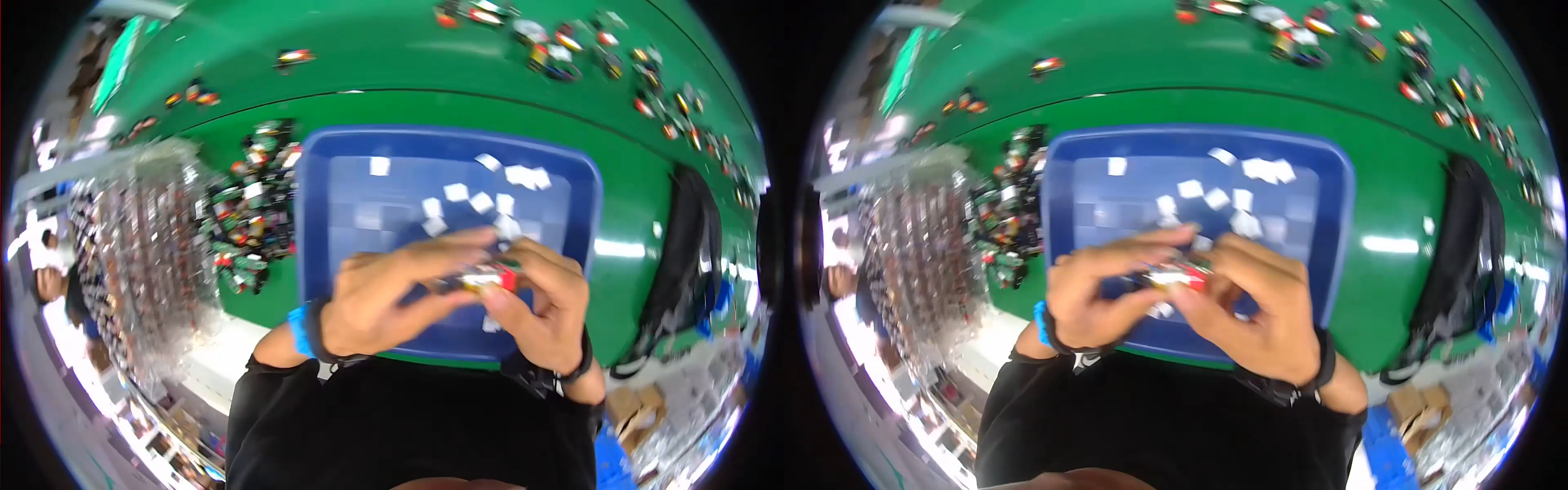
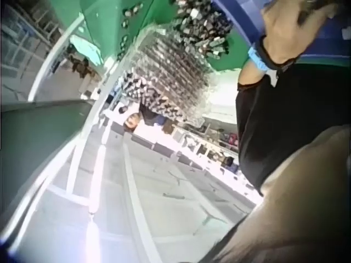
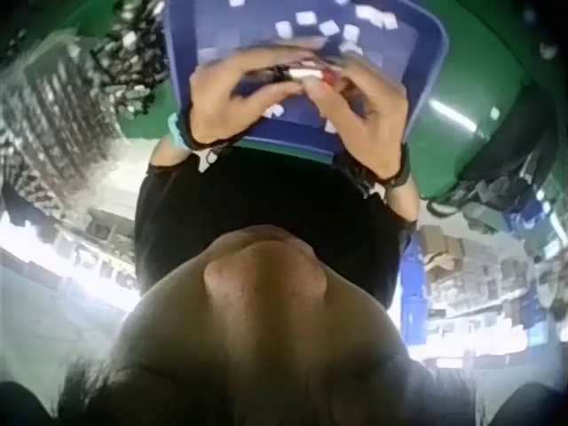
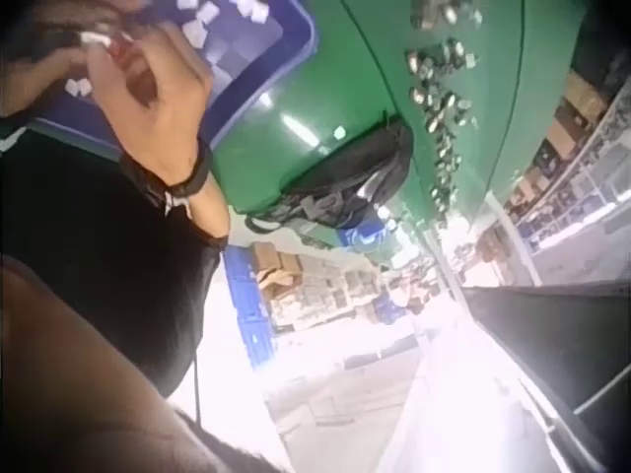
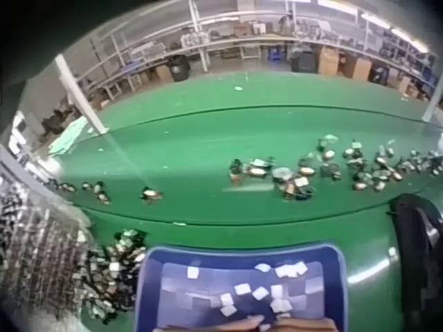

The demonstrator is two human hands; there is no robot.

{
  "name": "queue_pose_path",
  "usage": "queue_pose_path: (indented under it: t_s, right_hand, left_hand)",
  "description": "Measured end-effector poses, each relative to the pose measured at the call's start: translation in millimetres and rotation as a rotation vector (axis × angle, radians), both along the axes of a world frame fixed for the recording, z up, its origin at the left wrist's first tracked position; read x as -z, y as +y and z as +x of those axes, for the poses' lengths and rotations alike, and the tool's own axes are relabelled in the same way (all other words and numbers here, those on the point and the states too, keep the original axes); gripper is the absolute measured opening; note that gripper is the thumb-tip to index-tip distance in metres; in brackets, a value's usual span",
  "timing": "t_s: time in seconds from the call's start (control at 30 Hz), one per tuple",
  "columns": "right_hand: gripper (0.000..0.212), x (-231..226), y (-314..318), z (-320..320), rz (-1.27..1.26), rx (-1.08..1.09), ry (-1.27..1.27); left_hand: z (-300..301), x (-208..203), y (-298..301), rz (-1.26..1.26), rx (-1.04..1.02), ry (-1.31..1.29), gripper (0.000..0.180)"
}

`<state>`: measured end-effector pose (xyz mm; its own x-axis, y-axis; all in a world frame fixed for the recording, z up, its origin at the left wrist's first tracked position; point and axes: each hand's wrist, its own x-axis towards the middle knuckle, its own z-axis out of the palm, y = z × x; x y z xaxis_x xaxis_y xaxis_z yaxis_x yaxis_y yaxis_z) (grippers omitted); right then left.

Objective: The person picks up a circuit board and a battery, presses a white sticker onto the battery, and fits the battery into the board. They repeat this process several times, placing each assembled unit onto the green table.

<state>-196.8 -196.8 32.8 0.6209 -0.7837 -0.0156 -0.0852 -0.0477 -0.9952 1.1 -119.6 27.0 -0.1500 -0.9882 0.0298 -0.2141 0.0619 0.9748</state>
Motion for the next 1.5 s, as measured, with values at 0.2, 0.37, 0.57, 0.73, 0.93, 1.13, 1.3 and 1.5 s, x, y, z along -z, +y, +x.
queue_pose_path:
  t_s: [0.2,0.37,0.57,0.73,0.93,1.13,1.3,1.5]
  right_hand:
    - [0.047,-8,18,-5,0.236,0.096,0.072]
    - [0.027,12,23,-41,0.451,0.071,0.172]
    - [0.036,9,21,-16,-0.243,0.099,0.212]
    - [0.041,21,14,-27,-0.223,0.052,0.183]
    - [0.043,11,11,-28,-0.200,-0.002,0.176]
    - [0.043,17,23,-40,-0.011,-0.004,0.189]
    - [0.034,16,17,-37,-0.025,-0.077,0.094]
    - [0.034,7,1,14,0.153,-0.331,0.033]
  left_hand:
    - [1,12,4,-0.413,-0.016,-0.271,0.047]
    - [-10,14,14,-0.481,-0.113,-0.186,0.041]
    - [-5,2,14,-0.195,-0.040,0.022,0.035]
    - [-4,1,10,-0.155,-0.037,0.127,0.032]
    - [-10,2,8,-0.222,-0.058,0.228,0.032]
    - [-10,9,23,-0.322,0.002,-0.045,0.038]
    - [1,12,19,-0.461,0.068,-0.161,0.038]
    - [38,2,5,0.063,0.436,-0.146,0.035]
